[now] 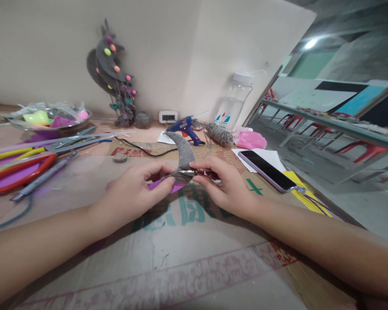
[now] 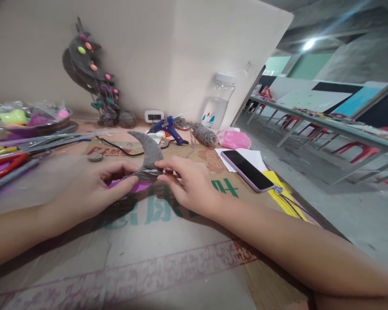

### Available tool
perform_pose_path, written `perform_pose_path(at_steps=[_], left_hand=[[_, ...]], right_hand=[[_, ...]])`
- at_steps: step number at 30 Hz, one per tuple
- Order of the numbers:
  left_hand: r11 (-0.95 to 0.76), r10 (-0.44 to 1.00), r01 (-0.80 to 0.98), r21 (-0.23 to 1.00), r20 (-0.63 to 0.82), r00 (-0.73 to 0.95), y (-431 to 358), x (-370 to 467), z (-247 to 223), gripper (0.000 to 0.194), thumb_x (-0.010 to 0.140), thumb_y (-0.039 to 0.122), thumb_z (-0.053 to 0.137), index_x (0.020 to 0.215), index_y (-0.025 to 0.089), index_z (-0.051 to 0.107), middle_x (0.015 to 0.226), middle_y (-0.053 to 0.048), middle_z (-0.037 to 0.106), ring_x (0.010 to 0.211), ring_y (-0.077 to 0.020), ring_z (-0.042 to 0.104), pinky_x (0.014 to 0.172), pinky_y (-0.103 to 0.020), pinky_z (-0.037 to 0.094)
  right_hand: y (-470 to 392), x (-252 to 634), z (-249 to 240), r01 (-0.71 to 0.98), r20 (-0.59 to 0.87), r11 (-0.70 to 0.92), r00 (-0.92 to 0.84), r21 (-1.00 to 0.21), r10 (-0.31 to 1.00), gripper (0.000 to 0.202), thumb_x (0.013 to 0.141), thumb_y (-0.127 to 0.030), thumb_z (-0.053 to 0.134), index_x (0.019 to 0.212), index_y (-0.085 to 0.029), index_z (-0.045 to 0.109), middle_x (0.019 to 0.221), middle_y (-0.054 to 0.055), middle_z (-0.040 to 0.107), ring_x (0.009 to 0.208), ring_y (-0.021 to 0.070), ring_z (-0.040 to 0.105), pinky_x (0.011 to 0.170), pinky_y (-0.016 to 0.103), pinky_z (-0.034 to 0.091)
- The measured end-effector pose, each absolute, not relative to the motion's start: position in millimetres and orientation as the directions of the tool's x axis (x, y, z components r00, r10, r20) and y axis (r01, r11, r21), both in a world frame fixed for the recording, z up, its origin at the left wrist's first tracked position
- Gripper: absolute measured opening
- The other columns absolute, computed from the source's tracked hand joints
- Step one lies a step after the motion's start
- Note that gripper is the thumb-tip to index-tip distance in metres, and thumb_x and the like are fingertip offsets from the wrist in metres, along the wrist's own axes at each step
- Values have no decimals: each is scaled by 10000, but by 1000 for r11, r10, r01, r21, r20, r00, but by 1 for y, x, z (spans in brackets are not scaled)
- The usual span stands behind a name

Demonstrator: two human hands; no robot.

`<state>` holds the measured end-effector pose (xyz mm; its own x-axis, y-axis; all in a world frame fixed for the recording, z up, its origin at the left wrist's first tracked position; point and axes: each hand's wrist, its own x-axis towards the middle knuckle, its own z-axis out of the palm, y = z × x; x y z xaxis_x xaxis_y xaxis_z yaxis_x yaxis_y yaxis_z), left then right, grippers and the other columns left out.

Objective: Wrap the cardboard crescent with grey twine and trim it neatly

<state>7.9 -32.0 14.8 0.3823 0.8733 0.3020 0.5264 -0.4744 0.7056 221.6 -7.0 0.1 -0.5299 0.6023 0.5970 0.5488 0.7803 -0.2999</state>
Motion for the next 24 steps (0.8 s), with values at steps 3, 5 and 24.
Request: perform_pose_path(at_steps=[3, 5, 24], left_hand=[[-476, 872, 524, 706, 302, 385, -33, 8, 15, 126, 830, 217, 501, 852, 203, 624, 786, 49, 638, 705, -105, 558, 646, -222, 406], [-483, 867, 517, 707, 305, 394, -33, 8, 15, 123, 830, 207, 498, 847, 205, 620, 769, 54, 632, 690, -98, 554, 633, -215, 405], [-484, 870, 589, 647, 288, 400, -32, 7, 12, 146, 832, 268, 473, 840, 208, 605, 772, 26, 631, 707, -134, 569, 619, -240, 420]], right_hand=[[-6, 222, 0, 529, 614, 800, -541, -283, 575, 195, 850, -228, 560, 1035, -169, 577, 904, 32, 661, 749, 117, 601, 652, 240, 461], [-5, 223, 0, 519, 622, 811, -548, -271, 559, 189, 849, -221, 561, 1031, -170, 579, 890, 32, 659, 751, 119, 600, 652, 242, 460], [-5, 224, 1, 520, 614, 835, -605, -178, 508, 169, 874, -231, 512, 1023, -177, 571, 868, 49, 658, 788, 153, 611, 675, 275, 477]])
